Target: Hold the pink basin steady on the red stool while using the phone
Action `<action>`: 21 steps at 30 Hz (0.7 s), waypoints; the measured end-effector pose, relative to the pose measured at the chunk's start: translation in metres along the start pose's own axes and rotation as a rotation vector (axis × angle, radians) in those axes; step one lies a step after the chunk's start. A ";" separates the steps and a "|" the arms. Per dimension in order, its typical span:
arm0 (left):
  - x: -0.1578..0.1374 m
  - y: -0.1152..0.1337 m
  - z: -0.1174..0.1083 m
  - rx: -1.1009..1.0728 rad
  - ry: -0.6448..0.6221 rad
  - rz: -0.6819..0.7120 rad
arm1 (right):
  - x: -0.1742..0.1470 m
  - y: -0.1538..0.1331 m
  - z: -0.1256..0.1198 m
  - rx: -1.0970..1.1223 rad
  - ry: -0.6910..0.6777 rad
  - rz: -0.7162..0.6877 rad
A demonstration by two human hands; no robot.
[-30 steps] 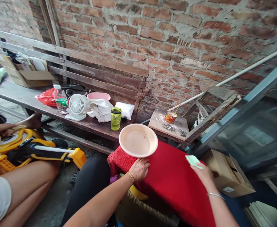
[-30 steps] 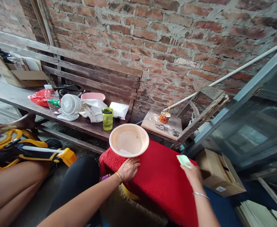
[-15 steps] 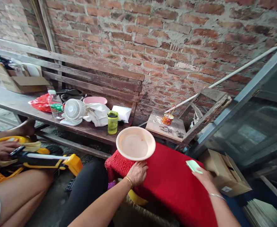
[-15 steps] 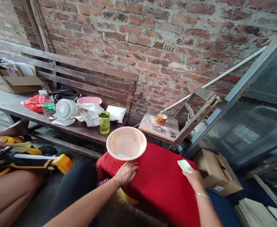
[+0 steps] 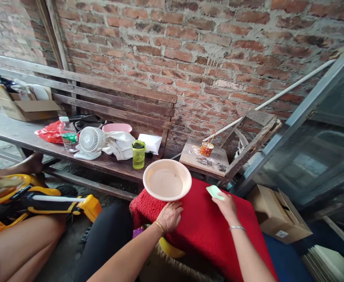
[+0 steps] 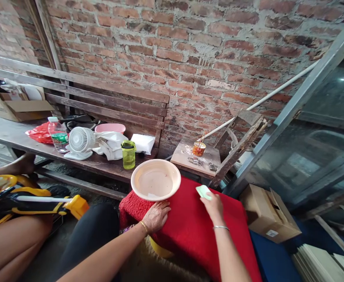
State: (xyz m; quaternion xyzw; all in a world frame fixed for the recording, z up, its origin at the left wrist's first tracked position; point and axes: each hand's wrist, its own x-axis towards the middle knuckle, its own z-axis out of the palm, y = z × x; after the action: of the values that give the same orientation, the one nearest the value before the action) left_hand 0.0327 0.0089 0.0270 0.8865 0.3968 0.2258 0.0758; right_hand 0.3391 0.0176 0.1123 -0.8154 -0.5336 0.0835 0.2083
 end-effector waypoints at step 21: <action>0.002 0.004 -0.003 -0.067 -0.017 -0.031 | -0.053 0.143 -0.100 0.055 0.152 0.469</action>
State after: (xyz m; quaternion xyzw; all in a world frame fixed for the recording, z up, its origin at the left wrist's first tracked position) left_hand 0.0353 0.0074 0.0314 0.8792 0.4018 0.2302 0.1123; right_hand 0.4722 -0.1049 0.1359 -0.9149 -0.3102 0.0823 0.2447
